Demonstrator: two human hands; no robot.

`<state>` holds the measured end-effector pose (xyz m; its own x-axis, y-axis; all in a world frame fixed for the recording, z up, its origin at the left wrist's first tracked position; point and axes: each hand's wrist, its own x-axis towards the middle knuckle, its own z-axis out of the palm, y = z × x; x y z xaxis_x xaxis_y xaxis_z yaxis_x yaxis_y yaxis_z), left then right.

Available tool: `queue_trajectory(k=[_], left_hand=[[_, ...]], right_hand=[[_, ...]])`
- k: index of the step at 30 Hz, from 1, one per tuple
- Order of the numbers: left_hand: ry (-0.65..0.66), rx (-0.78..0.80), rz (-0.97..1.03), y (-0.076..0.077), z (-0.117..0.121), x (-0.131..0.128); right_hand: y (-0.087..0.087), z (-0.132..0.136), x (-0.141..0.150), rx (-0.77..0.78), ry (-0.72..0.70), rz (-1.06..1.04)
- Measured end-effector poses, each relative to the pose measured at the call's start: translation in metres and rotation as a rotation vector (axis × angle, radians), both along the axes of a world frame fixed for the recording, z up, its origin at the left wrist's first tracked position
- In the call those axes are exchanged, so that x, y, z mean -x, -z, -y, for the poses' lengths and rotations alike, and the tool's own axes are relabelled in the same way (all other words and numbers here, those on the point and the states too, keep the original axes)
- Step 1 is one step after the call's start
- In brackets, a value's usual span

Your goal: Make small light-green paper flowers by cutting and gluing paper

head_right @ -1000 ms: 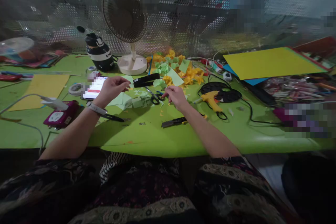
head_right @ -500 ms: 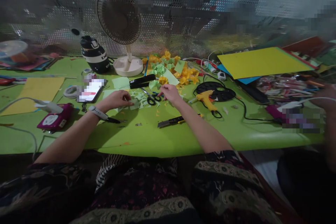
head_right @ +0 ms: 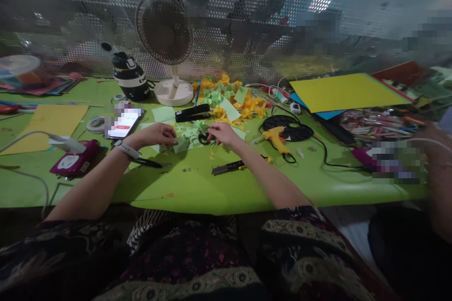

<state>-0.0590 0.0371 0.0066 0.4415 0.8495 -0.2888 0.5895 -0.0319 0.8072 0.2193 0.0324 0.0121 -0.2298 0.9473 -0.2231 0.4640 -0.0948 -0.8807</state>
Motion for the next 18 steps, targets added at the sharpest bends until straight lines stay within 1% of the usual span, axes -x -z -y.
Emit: queue_trajectory(k=[4, 7, 9, 11, 13, 14, 16, 18], left_hand=[[0.124, 0.025, -0.002, -0.002, 0.002, -0.001], [0.160, 0.023, 0.010, -0.002, 0.002, -0.001], [0.168, 0.018, 0.022, -0.002, 0.002, -0.001], [0.170, 0.009, 0.020, -0.001, 0.002, 0.000], [0.189, 0.000, 0.010, -0.001, 0.002, -0.001], [0.204, -0.009, 0.008, -0.001, 0.002, -0.001], [0.238, -0.035, 0.009, -0.002, 0.003, -0.002], [0.234, -0.053, 0.013, -0.002, 0.003, -0.003]], right_hand=[[0.000, -0.003, 0.010, -0.014, -0.020, 0.046], [-0.002, -0.015, 0.021, -0.033, -0.038, 0.088], [-0.002, -0.022, 0.026, -0.089, -0.043, 0.160], [-0.002, -0.025, 0.027, -0.236, -0.058, 0.355], [0.000, -0.022, 0.024, -0.412, -0.096, 0.640], [0.001, -0.019, 0.022, -0.464, -0.128, 0.764], [0.003, -0.011, 0.019, -0.495, -0.208, 0.919], [0.002, -0.005, 0.019, -0.485, -0.273, 0.974]])
